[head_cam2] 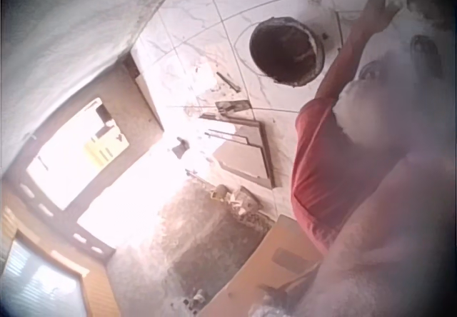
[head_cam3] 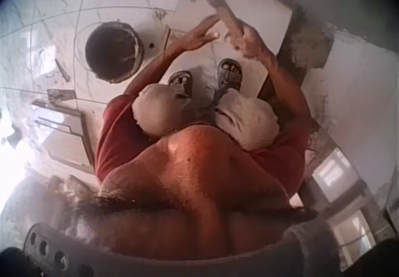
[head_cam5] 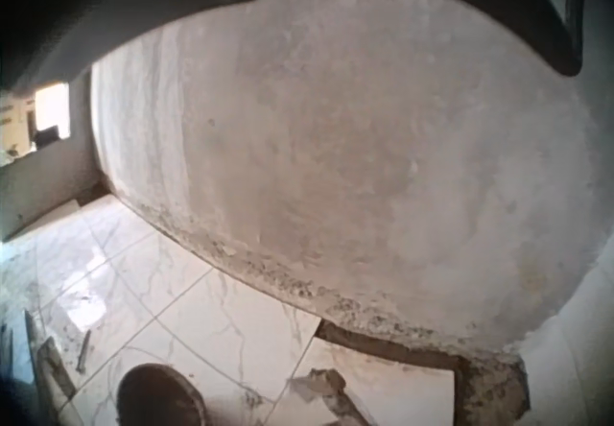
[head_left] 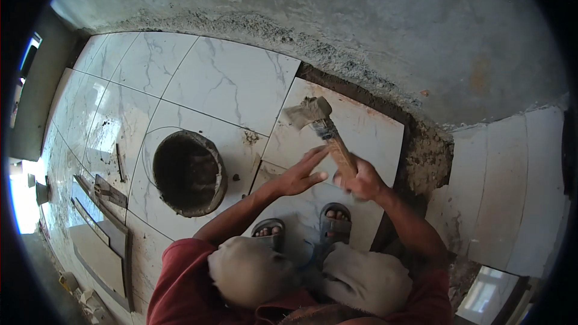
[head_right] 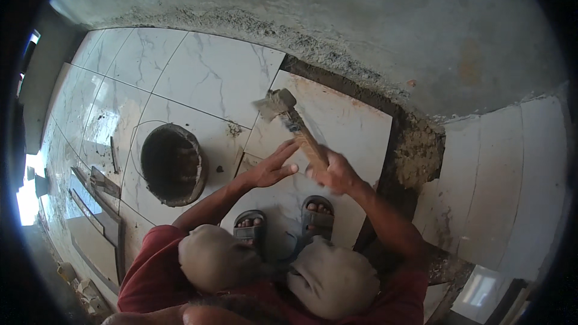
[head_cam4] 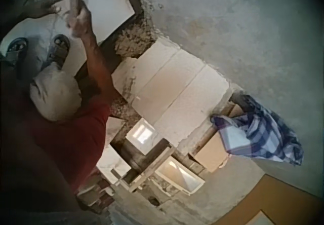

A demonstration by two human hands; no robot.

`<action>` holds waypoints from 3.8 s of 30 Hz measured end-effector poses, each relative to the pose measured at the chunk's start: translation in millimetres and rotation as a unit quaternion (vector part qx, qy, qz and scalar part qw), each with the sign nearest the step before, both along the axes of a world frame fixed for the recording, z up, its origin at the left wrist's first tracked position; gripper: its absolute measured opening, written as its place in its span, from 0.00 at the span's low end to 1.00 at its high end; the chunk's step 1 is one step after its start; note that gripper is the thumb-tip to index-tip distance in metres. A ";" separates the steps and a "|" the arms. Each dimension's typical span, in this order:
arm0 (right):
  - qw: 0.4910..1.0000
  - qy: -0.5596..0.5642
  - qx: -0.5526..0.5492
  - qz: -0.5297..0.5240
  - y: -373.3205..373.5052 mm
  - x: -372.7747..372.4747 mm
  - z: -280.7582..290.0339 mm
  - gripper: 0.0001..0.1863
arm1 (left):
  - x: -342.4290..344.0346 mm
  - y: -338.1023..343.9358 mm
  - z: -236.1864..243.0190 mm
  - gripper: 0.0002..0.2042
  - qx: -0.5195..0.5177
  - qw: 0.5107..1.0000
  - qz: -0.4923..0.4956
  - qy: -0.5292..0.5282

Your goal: The person smooths and levels mortar on the floor using a trowel, places a floor tile over the mortar, and taps the tile and edges into place with a hatchet.

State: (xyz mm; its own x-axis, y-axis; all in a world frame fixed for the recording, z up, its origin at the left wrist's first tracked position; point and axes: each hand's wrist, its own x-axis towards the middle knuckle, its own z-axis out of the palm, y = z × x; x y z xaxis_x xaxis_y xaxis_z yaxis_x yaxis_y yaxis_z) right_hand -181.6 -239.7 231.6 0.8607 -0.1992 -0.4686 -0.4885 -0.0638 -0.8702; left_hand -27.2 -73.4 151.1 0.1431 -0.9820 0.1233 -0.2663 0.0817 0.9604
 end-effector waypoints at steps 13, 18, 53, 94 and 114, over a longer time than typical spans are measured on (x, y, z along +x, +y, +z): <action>0.809 -0.227 -0.505 0.196 -161.0 117.3 -93.7 0.15 | 1.7 78.0 -97.3 0.46 0.391 0.840 0.131 -0.354; 0.680 -0.527 -0.435 0.265 -124.4 164.0 -73.6 0.06 | 19.4 111.9 -137.6 0.49 0.193 0.903 0.185 -0.336; 0.799 -0.086 -0.552 0.222 -189.7 169.2 -107.3 0.08 | 11.8 81.7 -93.7 0.51 0.392 0.841 0.173 -0.330; 0.792 -0.071 -0.554 0.246 -211.7 181.5 -119.1 0.15 | 7.0 74.7 -91.5 0.51 0.404 0.830 0.167 -0.345; 0.783 0.139 -0.587 0.154 -184.9 192.7 -131.6 0.17 | 7.1 80.1 -96.4 0.52 0.414 0.829 0.150 -0.345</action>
